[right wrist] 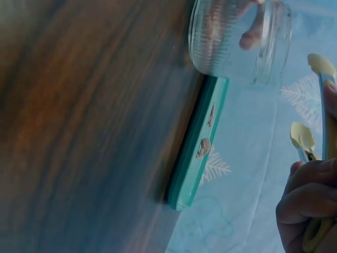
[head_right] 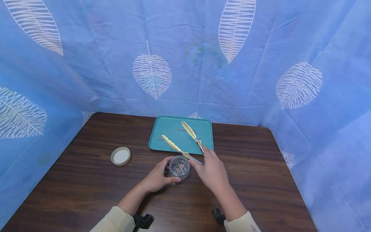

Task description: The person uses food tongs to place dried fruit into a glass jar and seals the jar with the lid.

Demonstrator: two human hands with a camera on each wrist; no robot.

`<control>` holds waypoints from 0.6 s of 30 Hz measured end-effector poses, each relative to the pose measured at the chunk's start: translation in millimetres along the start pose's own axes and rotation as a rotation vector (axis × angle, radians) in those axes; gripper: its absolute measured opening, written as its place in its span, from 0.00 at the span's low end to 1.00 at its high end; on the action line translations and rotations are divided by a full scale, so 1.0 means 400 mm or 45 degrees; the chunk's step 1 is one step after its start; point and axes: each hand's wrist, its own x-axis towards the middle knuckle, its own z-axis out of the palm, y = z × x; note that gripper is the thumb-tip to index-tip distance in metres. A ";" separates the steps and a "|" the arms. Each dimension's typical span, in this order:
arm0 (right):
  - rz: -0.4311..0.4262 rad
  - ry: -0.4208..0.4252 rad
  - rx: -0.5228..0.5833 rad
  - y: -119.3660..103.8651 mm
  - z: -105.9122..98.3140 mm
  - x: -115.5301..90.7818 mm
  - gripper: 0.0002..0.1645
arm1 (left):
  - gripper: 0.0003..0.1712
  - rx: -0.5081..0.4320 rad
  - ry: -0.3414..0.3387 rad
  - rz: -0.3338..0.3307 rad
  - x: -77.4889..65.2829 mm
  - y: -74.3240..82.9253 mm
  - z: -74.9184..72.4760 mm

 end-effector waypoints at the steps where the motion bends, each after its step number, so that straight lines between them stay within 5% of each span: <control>1: -0.008 -0.008 -0.006 0.000 0.001 0.007 0.52 | 0.52 -0.002 -0.001 -0.001 0.000 0.000 -0.001; 18: -0.042 -0.096 -0.102 -0.001 0.023 0.084 0.52 | 0.52 0.003 -0.010 -0.015 0.003 -0.003 0.000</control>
